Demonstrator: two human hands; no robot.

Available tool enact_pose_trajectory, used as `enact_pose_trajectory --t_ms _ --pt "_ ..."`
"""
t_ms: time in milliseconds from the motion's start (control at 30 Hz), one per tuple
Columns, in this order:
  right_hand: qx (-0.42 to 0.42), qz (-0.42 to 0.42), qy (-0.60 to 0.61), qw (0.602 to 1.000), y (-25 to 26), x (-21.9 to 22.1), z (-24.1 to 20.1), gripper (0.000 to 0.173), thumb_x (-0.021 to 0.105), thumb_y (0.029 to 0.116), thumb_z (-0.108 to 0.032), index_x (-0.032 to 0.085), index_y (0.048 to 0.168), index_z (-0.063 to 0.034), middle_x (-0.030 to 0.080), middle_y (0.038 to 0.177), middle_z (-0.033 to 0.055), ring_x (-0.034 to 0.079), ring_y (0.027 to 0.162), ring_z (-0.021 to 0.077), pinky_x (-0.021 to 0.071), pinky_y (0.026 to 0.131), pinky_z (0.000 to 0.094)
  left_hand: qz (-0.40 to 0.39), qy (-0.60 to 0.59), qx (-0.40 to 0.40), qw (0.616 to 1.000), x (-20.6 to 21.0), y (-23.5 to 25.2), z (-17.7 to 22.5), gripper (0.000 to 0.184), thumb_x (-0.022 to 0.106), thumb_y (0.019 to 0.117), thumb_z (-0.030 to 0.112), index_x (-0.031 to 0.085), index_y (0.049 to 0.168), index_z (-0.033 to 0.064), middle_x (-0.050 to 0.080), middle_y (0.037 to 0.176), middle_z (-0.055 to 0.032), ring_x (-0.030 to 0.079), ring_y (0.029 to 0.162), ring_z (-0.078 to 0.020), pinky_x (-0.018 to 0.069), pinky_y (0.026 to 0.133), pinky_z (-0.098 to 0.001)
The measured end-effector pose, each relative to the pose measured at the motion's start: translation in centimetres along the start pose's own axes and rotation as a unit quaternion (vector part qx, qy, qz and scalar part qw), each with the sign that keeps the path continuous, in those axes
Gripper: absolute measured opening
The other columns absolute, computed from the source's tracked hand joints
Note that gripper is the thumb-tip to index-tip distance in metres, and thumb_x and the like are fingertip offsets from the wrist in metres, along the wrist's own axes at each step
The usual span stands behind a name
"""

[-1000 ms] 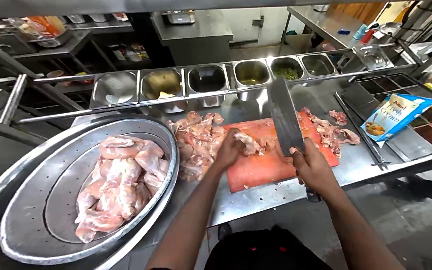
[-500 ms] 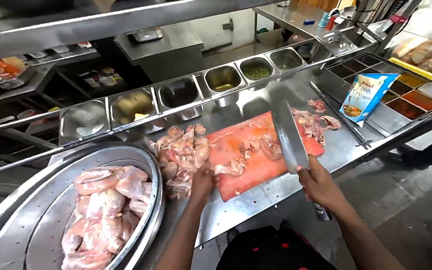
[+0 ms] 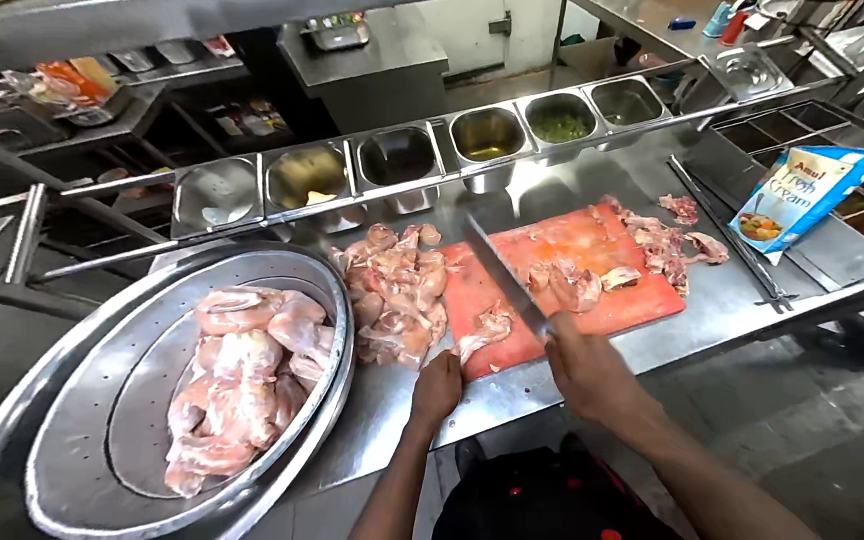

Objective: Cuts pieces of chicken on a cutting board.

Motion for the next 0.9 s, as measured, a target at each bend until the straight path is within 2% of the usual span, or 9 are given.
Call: enact_pose_trajectory --t_ms 100,167,233,333,400,567,667,800,900 --pt "-0.123 0.286 0.050 0.949 -0.8 -8.7 -4.7 0.032 0.039 0.1087 -0.031 0.055 0.106 -0.0034 0.050 0.057 -0.0007 0.052 0.042 0.0145 0.0454 0.037 0.0354 0.006 -0.016 -0.008 1.000 0.7 -0.1 -0.1 0.054 0.028 0.1130 0.037 0.069 0.114 0.0016 0.070 0.101 -0.0194 0.068 0.098 -0.0358 0.0526 0.090 -0.0597" --pt "-0.102 0.309 0.074 0.943 -0.1 -7.6 -4.8 0.034 0.038 0.1102 -0.032 0.051 0.113 -0.0007 0.055 0.062 0.0018 0.057 0.046 0.0149 0.0509 0.041 0.0363 0.005 -0.010 -0.016 1.000 0.9 -0.5 0.1 0.053 0.028 0.1130 0.038 0.068 0.116 0.0026 0.070 0.101 -0.0188 0.069 0.098 -0.0354 0.0530 0.089 -0.0591" --pt "-0.013 0.098 0.001 0.995 2.1 0.5 -2.4 0.029 0.040 0.1074 -0.025 0.049 0.120 -0.0001 0.061 0.068 0.0093 0.067 0.058 0.0282 0.0570 0.054 0.0468 0.003 0.004 -0.025 1.000 0.8 -0.8 0.7 0.053 0.027 0.1132 0.037 0.067 0.123 0.0029 0.071 0.109 -0.0204 0.068 0.106 -0.0370 0.0521 0.093 -0.0601" --pt "0.133 -0.239 -0.065 0.960 3.7 10.3 1.4 0.040 0.054 0.1014 -0.016 0.041 0.138 -0.0054 0.068 0.100 0.0210 0.071 0.095 0.0427 0.0570 0.080 0.0591 -0.001 0.040 -0.031 0.999 0.8 -1.6 1.8 0.052 0.027 0.1128 0.038 0.064 0.127 0.0051 0.071 0.113 -0.0203 0.068 0.110 -0.0374 0.0523 0.094 -0.0598" --pt "0.149 -0.289 -0.069 0.943 4.0 10.4 1.6 0.047 0.060 0.0990 -0.015 0.041 0.140 -0.0029 0.067 0.108 0.0240 0.070 0.100 0.0440 0.0563 0.082 0.0608 0.007 0.031 -0.027 0.999 1.2 -2.0 1.4 0.051 0.029 0.1130 0.036 0.064 0.126 0.0025 0.071 0.112 -0.0221 0.068 0.109 -0.0393 0.0520 0.094 -0.0608" --pt "0.138 -0.249 -0.053 0.957 4.6 9.1 2.5 0.031 0.053 0.1031 -0.020 0.047 0.131 -0.0081 0.068 0.094 0.0176 0.072 0.088 0.0379 0.0580 0.075 0.0556 0.009 0.035 -0.025 0.999 1.3 -1.3 0.8 0.050 0.028 0.1131 0.037 0.065 0.127 0.0056 0.071 0.112 -0.0201 0.069 0.109 -0.0378 0.0527 0.094 -0.0595" --pt "0.068 -0.133 -0.044 0.988 4.9 3.2 0.2 0.028 0.046 0.1090 -0.031 0.051 0.126 -0.0093 0.065 0.077 0.0123 0.070 0.072 0.0337 0.0570 0.065 0.0532 0.015 0.030 -0.024 0.999 0.9 -1.2 0.4 0.050 0.029 0.1130 0.038 0.065 0.126 0.0062 0.072 0.109 -0.0197 0.070 0.106 -0.0372 0.0531 0.092 -0.0599" --pt "-0.104 0.229 0.015 0.968 2.9 -7.7 -5.3 0.033 0.037 0.1110 -0.033 0.050 0.109 -0.0025 0.051 0.059 0.0020 0.055 0.046 0.0185 0.0478 0.040 0.0389 0.015 0.022 -0.024 0.999 1.2 -1.3 0.2 0.051 0.029 0.1130 0.037 0.066 0.126 0.0052 0.072 0.106 -0.0207 0.070 0.103 -0.0385 0.0534 0.090 -0.0604" --pt "-0.040 0.248 0.041 0.967 3.2 -3.1 -3.6 0.045 0.031 0.1096 -0.035 0.051 0.115 0.0052 0.058 0.064 0.0088 0.062 0.049 0.0254 0.0530 0.044 0.0451 0.011 0.021 -0.029 0.999 1.0 -0.8 0.4 0.050 0.029 0.1130 0.037 0.066 0.126 0.0056 0.072 0.108 -0.0201 0.070 0.104 -0.0378 0.0534 0.091 -0.0596"
Point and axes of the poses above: each hand's wrist, its own y-axis towards the middle knuckle, its own x-axis out of the palm, z = x × y, the point moved 9 cm from there along y, towards the middle knuckle
